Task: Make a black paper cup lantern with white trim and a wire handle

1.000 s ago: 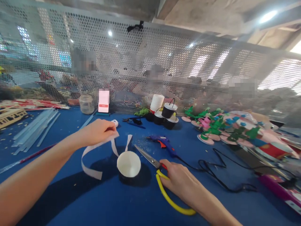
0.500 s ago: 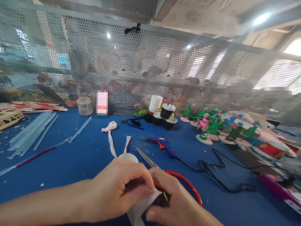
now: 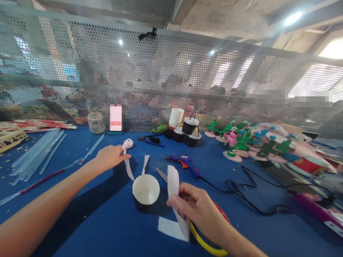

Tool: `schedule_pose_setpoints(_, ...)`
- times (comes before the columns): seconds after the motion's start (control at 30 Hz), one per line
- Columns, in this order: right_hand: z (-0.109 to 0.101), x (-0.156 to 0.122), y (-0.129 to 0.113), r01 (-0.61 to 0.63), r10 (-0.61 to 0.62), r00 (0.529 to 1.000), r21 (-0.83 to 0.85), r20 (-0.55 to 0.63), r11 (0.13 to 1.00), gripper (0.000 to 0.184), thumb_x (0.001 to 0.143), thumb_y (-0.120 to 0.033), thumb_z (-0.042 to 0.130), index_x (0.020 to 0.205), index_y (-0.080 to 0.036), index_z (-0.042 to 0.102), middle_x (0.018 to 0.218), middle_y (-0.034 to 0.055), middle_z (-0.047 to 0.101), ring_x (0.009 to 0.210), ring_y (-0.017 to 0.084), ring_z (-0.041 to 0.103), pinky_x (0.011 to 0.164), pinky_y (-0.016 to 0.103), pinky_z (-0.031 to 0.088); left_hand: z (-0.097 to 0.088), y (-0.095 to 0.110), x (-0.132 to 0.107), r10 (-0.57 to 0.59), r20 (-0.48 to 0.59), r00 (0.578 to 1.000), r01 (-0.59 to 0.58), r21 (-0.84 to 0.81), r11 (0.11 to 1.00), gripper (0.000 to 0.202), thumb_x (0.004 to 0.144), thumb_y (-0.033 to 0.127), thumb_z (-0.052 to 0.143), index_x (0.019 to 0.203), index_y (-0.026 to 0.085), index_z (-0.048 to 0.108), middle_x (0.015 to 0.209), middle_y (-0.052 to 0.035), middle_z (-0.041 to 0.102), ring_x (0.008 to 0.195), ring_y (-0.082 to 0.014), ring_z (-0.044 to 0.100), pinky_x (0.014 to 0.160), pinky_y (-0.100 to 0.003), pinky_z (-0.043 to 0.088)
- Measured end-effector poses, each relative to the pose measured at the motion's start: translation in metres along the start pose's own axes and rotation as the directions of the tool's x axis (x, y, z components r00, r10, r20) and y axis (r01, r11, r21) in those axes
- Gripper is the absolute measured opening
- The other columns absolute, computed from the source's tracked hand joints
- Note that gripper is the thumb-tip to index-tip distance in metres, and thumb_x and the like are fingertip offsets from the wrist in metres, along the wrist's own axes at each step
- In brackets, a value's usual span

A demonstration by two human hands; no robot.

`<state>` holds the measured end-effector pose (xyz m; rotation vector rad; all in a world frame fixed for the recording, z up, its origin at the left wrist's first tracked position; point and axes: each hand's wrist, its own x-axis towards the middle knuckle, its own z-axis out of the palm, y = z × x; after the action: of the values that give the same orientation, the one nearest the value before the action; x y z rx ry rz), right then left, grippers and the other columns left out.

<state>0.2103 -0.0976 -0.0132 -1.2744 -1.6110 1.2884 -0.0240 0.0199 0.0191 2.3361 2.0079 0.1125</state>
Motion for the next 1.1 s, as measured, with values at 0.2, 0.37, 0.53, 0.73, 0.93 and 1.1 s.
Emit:
schedule_pose_setpoints(0.2,0.001,0.001,0.001,0.002,-0.002,1.0,0.005,0.016,1.0,0.027,0.072,-0.043,0.053,0.07,-0.016,0.053,0.063,0.0015,0.058,0.051,0.009,0.044,0.047,0.021,0.036,0.036,-0.006,0.015,0.074,0.06,0.995,-0.073,-0.03,0.997,0.017,0.071,0.028,0.048,0.065,0.017,0.059,0.069,-0.0076,0.064,0.069,-0.0219,0.06,0.058,-0.028,0.039)
schedule_pose_setpoints(0.37,0.0,0.0,0.003,0.02,-0.019,1.0,-0.023,0.007,1.0,0.025,0.074,-0.04,0.051,0.07,-0.015,0.052,0.064,0.002,0.058,0.051,0.008,0.043,0.048,0.021,0.037,0.024,-0.001,0.013,0.111,-0.01,0.994,-0.112,-0.099,0.989,0.029,0.078,0.03,0.04,0.095,0.014,0.057,0.081,-0.0093,0.063,0.072,-0.0199,0.057,0.063,-0.028,0.039)
schedule_pose_setpoints(0.53,0.0,0.001,0.001,0.026,-0.026,1.0,-0.007,-0.004,1.0,0.026,0.073,-0.041,0.052,0.07,-0.016,0.053,0.064,0.002,0.059,0.05,0.008,0.044,0.048,0.021,0.037,0.021,0.009,-0.003,0.48,0.238,0.844,-0.418,-0.27,0.868,0.026,0.058,0.036,0.062,0.077,0.018,0.063,0.08,-0.002,0.058,0.067,-0.0141,0.054,0.057,-0.02,0.038)
schedule_pose_setpoints(0.73,-0.001,0.0,0.002,0.035,-0.035,0.999,-0.034,-0.009,0.999,0.026,0.074,-0.041,0.051,0.068,-0.016,0.052,0.061,0.0013,0.057,0.053,0.01,0.046,0.049,0.022,0.038,0.029,0.006,0.012,0.267,0.01,0.964,-0.26,-0.192,0.946,0.024,0.075,0.034,0.043,0.072,0.015,0.059,0.071,-0.0031,0.059,0.067,-0.0152,0.054,0.062,-0.023,0.038)
schedule_pose_setpoints(0.93,-0.001,-0.001,0.004,0.034,-0.034,0.999,-0.048,-0.004,0.998,0.024,0.074,-0.039,0.051,0.069,-0.015,0.052,0.063,0.0014,0.056,0.054,0.01,0.045,0.05,0.023,0.038,0.034,-0.026,0.03,-0.053,-0.226,0.973,0.039,-0.065,0.997,0.038,0.079,0.025,0.04,0.116,0.018,0.044,0.11,-0.0118,0.05,0.094,-0.0248,0.053,0.074,-0.032,0.039)
schedule_pose_setpoints(1.1,0.001,0.001,0.005,0.029,-0.029,1.0,-0.024,0.003,0.999,0.023,0.075,-0.038,0.051,0.068,-0.016,0.05,0.062,0.0004,0.054,0.053,0.009,0.044,0.05,0.022,0.036,0.043,-0.031,0.032,-0.001,-0.181,0.984,-0.003,-0.024,1.0,0.026,0.08,0.025,0.041,0.098,0.018,0.058,0.094,-0.0091,0.058,0.09,-0.023,0.056,0.077,-0.03,0.041)
